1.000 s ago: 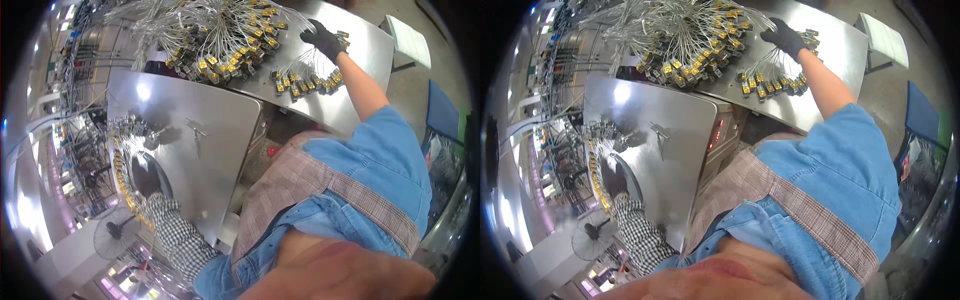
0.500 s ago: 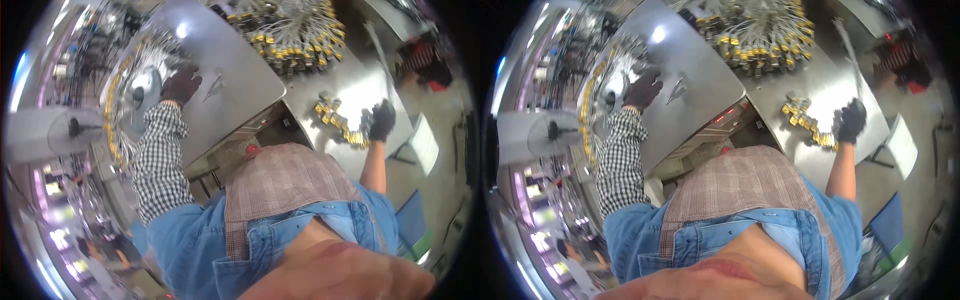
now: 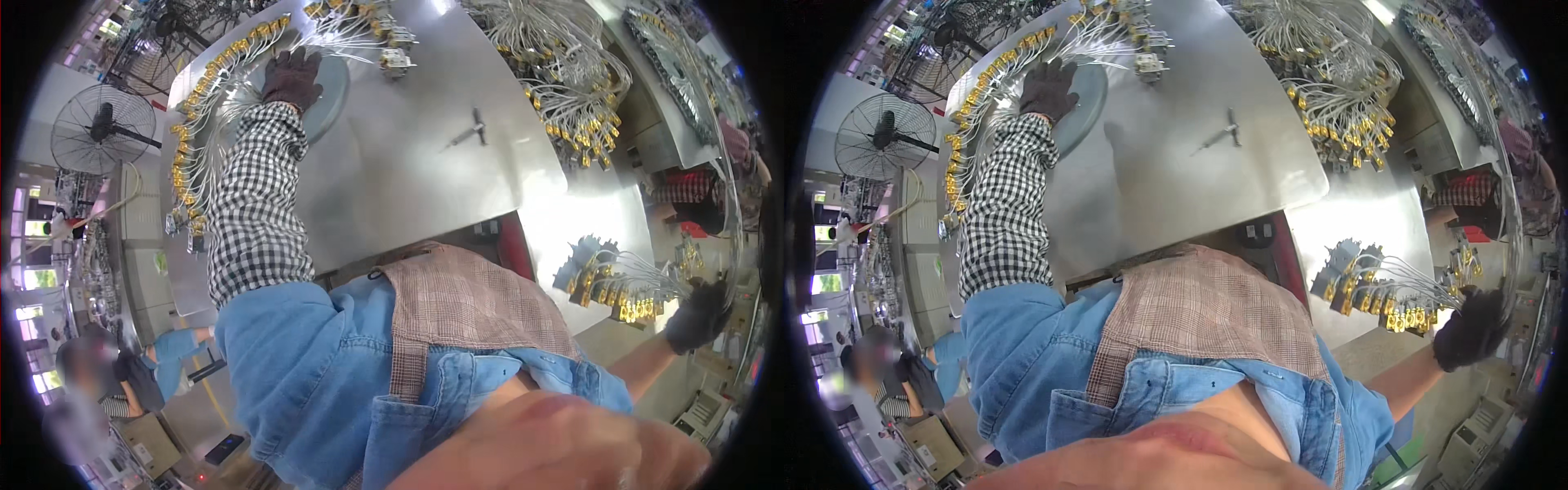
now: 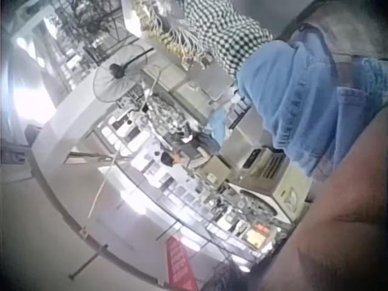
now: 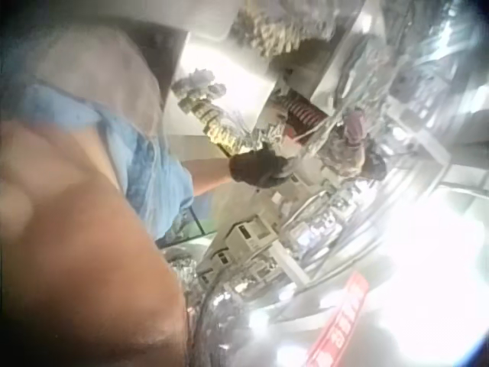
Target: Assembling and organizing electronic wire harnesses using a rotating jig and a probe tool.
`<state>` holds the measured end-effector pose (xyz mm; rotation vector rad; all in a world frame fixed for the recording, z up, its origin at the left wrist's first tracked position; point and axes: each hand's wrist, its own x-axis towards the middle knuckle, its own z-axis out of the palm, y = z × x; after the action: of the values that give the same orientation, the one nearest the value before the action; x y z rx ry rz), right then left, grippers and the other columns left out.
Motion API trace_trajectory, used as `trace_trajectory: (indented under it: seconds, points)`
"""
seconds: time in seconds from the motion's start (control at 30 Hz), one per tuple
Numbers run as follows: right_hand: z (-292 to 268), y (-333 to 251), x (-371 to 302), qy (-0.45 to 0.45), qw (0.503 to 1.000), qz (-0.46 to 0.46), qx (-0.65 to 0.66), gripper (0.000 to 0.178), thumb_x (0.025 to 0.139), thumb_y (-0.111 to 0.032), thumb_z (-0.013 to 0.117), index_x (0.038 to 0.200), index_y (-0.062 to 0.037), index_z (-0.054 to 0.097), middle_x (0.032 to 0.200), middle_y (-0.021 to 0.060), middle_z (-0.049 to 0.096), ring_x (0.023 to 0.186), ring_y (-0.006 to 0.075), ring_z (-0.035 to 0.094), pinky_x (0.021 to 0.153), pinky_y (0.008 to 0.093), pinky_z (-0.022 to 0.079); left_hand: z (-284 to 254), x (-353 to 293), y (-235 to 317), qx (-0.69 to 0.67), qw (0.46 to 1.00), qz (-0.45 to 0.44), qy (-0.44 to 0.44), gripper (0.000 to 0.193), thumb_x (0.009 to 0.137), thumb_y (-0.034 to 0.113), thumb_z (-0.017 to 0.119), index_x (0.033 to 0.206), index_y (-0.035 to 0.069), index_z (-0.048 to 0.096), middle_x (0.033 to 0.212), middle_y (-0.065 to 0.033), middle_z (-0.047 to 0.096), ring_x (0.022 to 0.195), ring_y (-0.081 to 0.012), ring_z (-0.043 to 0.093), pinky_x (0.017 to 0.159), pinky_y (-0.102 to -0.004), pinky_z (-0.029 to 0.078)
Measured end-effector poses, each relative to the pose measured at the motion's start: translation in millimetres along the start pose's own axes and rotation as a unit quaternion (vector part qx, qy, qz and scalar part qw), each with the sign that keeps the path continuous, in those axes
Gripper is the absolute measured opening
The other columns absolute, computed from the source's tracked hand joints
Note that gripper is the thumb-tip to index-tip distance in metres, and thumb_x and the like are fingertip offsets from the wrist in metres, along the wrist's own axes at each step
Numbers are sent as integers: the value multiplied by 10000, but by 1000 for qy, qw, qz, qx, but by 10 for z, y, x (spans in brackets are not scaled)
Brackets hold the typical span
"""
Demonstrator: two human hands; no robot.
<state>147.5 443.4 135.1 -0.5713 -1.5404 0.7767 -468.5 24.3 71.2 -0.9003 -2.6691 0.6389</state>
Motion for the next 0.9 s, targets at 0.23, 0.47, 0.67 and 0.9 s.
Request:
trace_trajectory:
  seconds: [0.23, 0.47, 0.67, 0.9]
  points:
    - [63, -90, -431, -32, 793, -331, -511, 214, 754, 16, 650, 959, 42, 592, 900, 122, 625, 762, 220, 605, 619, 338, 519, 323, 257, -168, -153, 983, -99, 25, 713, 878, 463, 599, 1474, 230, 285, 1556, -83, 214, 1421, -281, 238, 1124, -485, 265]
    - [800, -450, -517, -137, 926, -287, -204, 133, 841, -32, 615, 967, 6, 593, 827, 39, 598, 696, 128, 575, 553, 261, 478, 624, 711, -233, -225, 963, -144, 19, 582, 881, 446, 615, 1363, 170, 442, 1387, -112, 486, 1268, -335, 480, 1039, -491, 395]
    - [1885, -1131, -474, -251, 889, -326, -200, 370, 786, -14, 588, 1152, 37, 604, 1048, 86, 649, 650, 118, 566, 568, 294, 486, 797, 1028, -374, -279, 929, -241, 34, 712, 855, 447, 648, 1414, 103, 372, 1400, -155, 474, 1262, -337, 490, 1046, -480, 398]
    - [3278, -1571, -169, -384, 785, -447, -192, 371, 826, -57, 581, 1191, -113, 621, 1210, 112, 618, 960, 200, 622, 791, 287, 527, 625, 671, -780, -269, 958, -95, 27, 730, 880, 445, 590, 1462, 117, 297, 1436, -168, 426, 1280, -348, 467, 1069, -450, 372]
